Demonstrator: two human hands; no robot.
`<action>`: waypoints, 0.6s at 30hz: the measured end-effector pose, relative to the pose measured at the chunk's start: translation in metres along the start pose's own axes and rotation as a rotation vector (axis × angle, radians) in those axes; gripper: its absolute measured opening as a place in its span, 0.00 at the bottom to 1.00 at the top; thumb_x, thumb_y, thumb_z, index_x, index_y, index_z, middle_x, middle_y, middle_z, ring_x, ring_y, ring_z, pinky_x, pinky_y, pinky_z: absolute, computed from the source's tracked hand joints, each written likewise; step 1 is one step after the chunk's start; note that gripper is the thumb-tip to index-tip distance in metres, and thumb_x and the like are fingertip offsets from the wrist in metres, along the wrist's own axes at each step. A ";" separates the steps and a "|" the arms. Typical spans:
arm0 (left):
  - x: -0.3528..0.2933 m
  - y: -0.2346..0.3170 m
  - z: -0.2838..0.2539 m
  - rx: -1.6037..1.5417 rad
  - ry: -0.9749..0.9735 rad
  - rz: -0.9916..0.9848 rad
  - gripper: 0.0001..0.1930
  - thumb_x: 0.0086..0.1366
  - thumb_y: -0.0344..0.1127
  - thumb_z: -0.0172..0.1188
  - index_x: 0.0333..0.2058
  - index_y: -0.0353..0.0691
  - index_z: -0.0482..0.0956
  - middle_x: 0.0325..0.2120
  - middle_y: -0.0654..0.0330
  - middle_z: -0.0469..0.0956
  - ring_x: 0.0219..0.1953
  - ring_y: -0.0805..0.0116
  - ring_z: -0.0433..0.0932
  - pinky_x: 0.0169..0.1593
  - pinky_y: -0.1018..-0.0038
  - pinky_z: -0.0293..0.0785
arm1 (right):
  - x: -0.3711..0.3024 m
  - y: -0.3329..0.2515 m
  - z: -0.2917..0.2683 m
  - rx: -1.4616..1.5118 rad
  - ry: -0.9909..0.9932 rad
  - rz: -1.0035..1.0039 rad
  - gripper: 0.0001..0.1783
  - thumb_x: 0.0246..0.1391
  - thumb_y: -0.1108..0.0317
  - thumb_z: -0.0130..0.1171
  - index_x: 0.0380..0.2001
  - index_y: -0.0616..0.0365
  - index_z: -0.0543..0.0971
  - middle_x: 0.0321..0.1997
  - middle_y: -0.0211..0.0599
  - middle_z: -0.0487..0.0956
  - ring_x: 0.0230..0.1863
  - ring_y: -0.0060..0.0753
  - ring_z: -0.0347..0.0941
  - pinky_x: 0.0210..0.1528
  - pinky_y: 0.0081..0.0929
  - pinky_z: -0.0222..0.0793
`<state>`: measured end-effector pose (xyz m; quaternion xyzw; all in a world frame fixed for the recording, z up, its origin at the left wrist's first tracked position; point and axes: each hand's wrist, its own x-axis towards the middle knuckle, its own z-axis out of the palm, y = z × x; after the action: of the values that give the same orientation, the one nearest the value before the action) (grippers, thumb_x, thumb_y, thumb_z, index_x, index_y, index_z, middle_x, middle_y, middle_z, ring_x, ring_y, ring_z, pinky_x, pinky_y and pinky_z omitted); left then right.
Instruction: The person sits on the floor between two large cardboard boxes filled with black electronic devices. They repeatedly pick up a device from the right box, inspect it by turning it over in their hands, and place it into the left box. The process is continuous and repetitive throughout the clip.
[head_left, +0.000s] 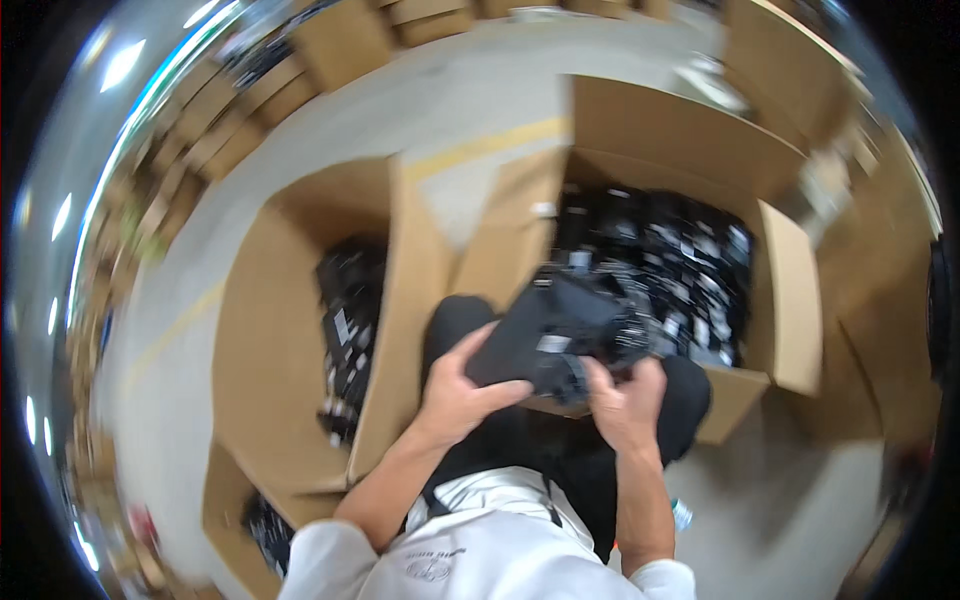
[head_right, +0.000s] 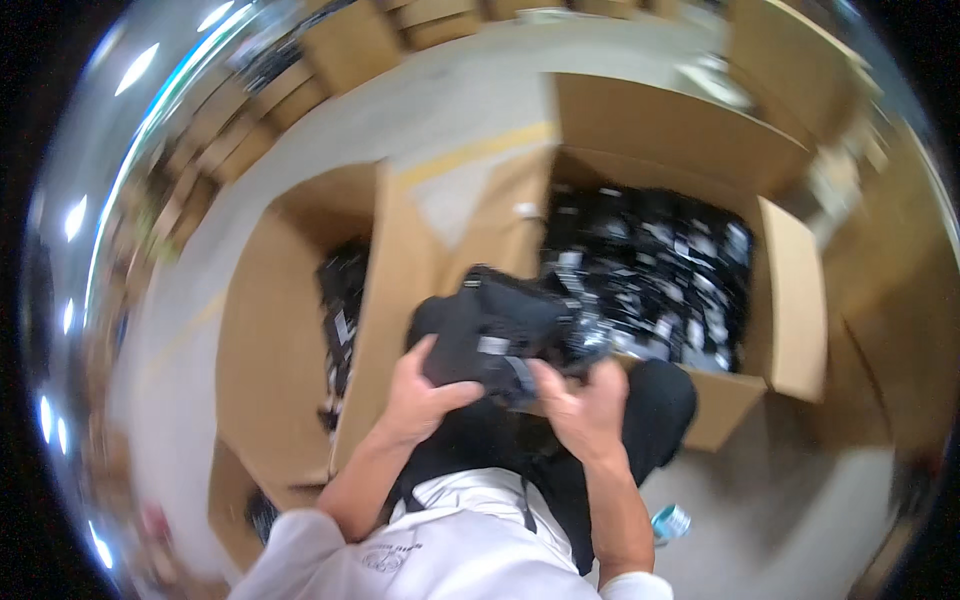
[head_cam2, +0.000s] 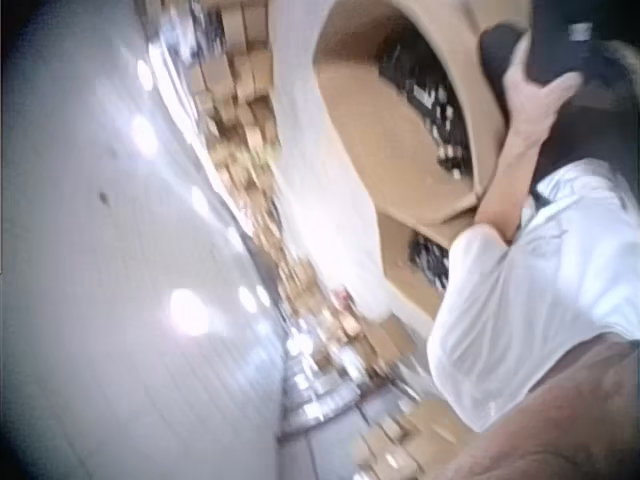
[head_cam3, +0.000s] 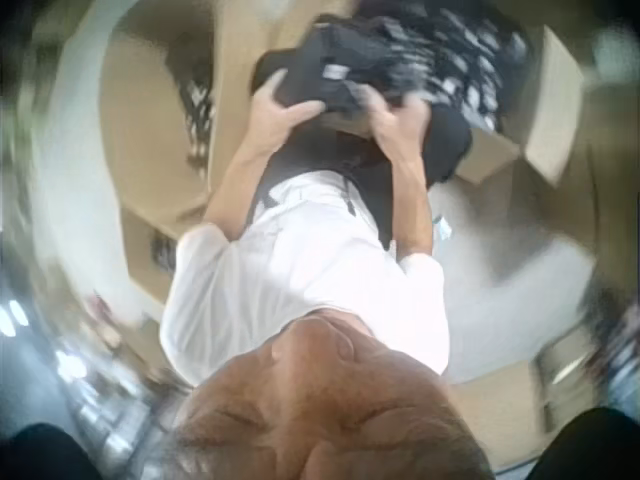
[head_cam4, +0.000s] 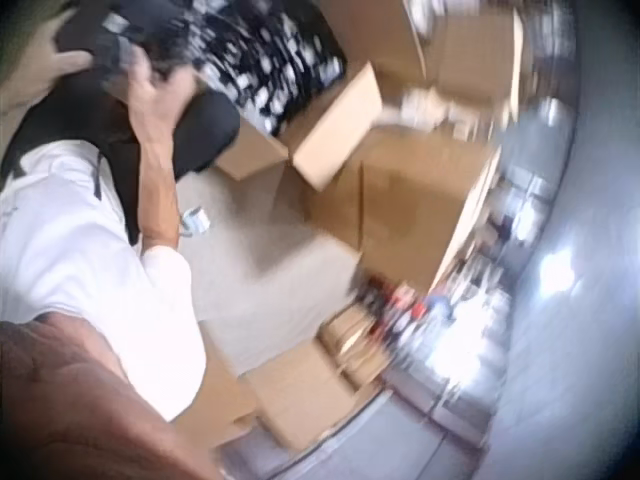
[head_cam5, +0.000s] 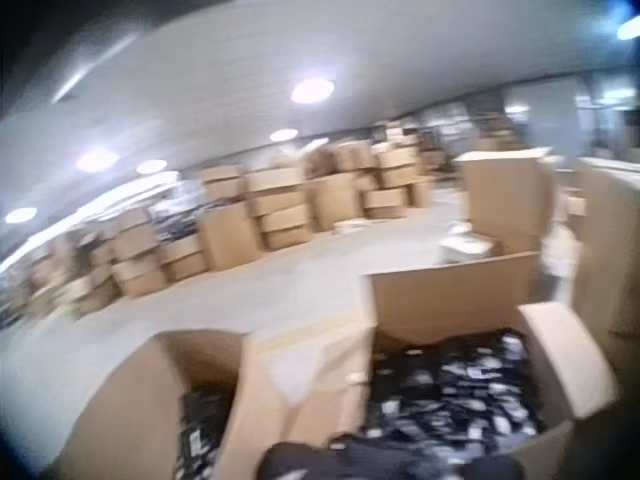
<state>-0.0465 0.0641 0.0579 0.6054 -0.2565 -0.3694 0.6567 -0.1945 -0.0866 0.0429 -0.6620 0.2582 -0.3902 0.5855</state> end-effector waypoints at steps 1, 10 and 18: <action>-0.009 0.012 0.004 0.092 0.039 -0.042 0.40 0.53 0.34 0.79 0.62 0.29 0.71 0.58 0.54 0.75 0.57 0.70 0.75 0.61 0.74 0.70 | -0.006 -0.001 -0.001 -0.187 -0.002 0.129 0.13 0.54 0.72 0.71 0.42 0.63 0.82 0.40 0.33 0.83 0.39 0.24 0.78 0.45 0.28 0.75; -0.217 0.055 -0.253 0.083 1.413 0.776 0.27 0.65 0.44 0.68 0.48 0.23 0.71 0.42 0.47 0.79 0.40 0.60 0.82 0.42 0.65 0.83 | 0.025 0.006 0.011 0.239 0.127 0.022 0.19 0.67 0.65 0.60 0.53 0.69 0.76 0.51 0.40 0.80 0.49 0.31 0.76 0.54 0.29 0.75; -0.509 -0.079 -0.413 0.485 2.043 -0.144 0.23 0.58 0.41 0.73 0.47 0.32 0.80 0.40 0.49 0.83 0.38 0.53 0.83 0.45 0.58 0.82 | 0.032 0.044 0.026 0.102 0.072 0.130 0.17 0.67 0.65 0.59 0.51 0.68 0.77 0.49 0.36 0.80 0.47 0.24 0.75 0.52 0.25 0.72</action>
<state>-0.0397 0.7198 -0.0196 0.7582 0.3886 0.3397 0.3985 -0.1504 -0.1055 0.0070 -0.5988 0.3014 -0.3874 0.6329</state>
